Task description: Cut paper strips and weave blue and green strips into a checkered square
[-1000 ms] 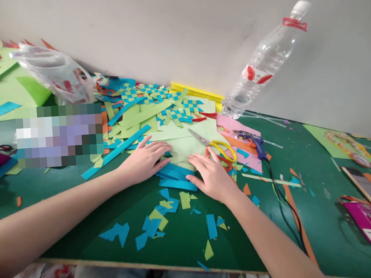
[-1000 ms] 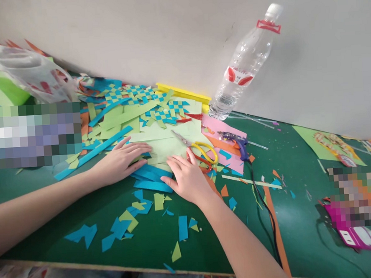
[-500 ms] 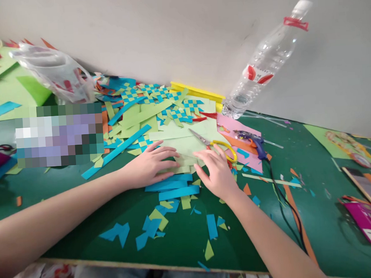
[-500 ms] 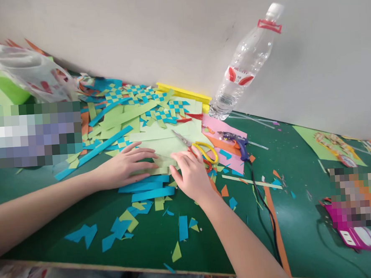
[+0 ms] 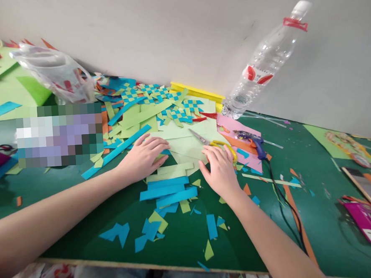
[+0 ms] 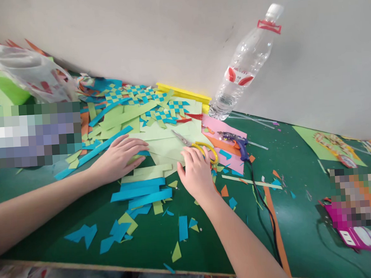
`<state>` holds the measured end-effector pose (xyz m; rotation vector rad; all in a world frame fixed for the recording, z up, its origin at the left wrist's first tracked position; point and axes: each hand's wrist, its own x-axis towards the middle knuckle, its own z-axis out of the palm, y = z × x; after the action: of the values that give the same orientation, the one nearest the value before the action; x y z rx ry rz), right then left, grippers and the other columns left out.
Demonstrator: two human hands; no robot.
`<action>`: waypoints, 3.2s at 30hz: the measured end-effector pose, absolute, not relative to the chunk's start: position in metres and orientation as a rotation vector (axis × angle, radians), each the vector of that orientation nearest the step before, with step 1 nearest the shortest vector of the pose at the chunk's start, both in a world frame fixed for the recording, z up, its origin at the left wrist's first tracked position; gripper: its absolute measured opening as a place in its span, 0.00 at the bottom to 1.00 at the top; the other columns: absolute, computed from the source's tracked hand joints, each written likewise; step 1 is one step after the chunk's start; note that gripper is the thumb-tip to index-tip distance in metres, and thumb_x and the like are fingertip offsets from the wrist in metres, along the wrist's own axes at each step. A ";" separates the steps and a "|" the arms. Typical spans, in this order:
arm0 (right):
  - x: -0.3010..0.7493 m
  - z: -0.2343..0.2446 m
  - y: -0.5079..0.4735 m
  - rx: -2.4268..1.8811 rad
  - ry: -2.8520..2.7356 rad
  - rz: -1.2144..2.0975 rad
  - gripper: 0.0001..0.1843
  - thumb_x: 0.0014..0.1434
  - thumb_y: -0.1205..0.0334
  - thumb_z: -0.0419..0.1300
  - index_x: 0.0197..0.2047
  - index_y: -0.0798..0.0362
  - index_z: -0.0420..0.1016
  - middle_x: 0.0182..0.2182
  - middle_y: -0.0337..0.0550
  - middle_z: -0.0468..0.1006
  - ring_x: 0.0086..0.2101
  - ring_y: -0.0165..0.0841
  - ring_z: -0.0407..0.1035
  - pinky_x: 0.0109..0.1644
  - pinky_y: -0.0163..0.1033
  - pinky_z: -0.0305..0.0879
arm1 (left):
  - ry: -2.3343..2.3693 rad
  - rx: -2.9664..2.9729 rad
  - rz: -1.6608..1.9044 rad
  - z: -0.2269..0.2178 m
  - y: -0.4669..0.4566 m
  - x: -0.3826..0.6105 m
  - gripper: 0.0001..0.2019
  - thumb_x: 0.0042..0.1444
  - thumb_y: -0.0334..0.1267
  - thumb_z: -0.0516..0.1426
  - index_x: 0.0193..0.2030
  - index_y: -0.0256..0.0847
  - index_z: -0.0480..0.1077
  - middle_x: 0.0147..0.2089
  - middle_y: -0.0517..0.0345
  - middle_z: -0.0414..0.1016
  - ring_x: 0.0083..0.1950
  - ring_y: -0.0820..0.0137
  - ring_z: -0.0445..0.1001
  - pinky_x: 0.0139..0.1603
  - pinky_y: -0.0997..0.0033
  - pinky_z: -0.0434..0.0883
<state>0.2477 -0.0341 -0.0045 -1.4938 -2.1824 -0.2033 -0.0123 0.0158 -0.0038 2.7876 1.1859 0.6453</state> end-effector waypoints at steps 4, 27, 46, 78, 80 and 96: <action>0.251 -0.003 -0.033 -1.678 -2.117 -0.264 0.15 0.60 0.64 0.53 0.49 0.56 0.69 0.51 0.56 0.73 0.51 0.48 0.66 0.56 0.55 0.59 | 1.312 2.763 0.630 -0.002 0.020 -0.017 0.16 0.65 0.43 0.47 0.54 0.44 0.69 0.56 0.51 0.73 0.58 0.58 0.70 0.66 0.48 0.56; 0.262 -0.009 -0.026 -1.804 -2.056 -0.297 0.24 0.58 0.58 0.55 0.55 0.61 0.64 0.51 0.62 0.69 0.49 0.53 0.66 0.50 0.56 0.65 | 1.502 2.704 0.498 -0.010 0.039 -0.034 0.21 0.65 0.49 0.44 0.56 0.41 0.66 0.60 0.46 0.69 0.62 0.58 0.67 0.70 0.44 0.47; 0.261 -0.010 -0.024 -1.768 -1.976 -0.297 0.22 0.61 0.58 0.52 0.55 0.61 0.63 0.52 0.64 0.68 0.49 0.53 0.66 0.48 0.57 0.64 | 1.438 2.679 0.724 0.002 0.034 -0.033 0.11 0.65 0.42 0.51 0.39 0.45 0.73 0.44 0.61 0.79 0.50 0.63 0.75 0.70 0.44 0.47; 0.250 0.013 -0.040 -1.156 -2.125 0.474 0.27 0.67 0.43 0.43 0.47 0.53 0.74 0.39 0.47 0.80 0.42 0.39 0.70 0.56 0.51 0.58 | 1.316 2.157 1.046 0.011 -0.002 -0.005 0.09 0.58 0.40 0.54 0.39 0.40 0.73 0.25 0.63 0.71 0.26 0.74 0.69 0.30 0.75 0.68; 0.252 0.011 -0.040 -1.158 -2.008 0.595 0.32 0.66 0.38 0.40 0.46 0.54 0.75 0.39 0.49 0.80 0.41 0.40 0.72 0.53 0.50 0.61 | 1.326 1.990 0.995 0.012 0.000 -0.005 0.11 0.58 0.42 0.54 0.41 0.38 0.72 0.20 0.66 0.65 0.23 0.74 0.70 0.27 0.76 0.67; 0.255 0.012 -0.034 -1.423 -1.466 0.818 0.25 0.59 0.40 0.55 0.40 0.53 0.78 0.23 0.42 0.78 0.25 0.36 0.74 0.26 0.37 0.68 | 1.315 1.503 1.160 0.011 0.005 -0.009 0.07 0.55 0.38 0.56 0.40 0.41 0.72 0.20 0.66 0.59 0.20 0.77 0.59 0.21 0.78 0.58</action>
<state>0.2549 -0.0343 0.0121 -1.4233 -1.4657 0.8181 -0.0085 0.0050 0.0111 1.5035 1.3151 1.1601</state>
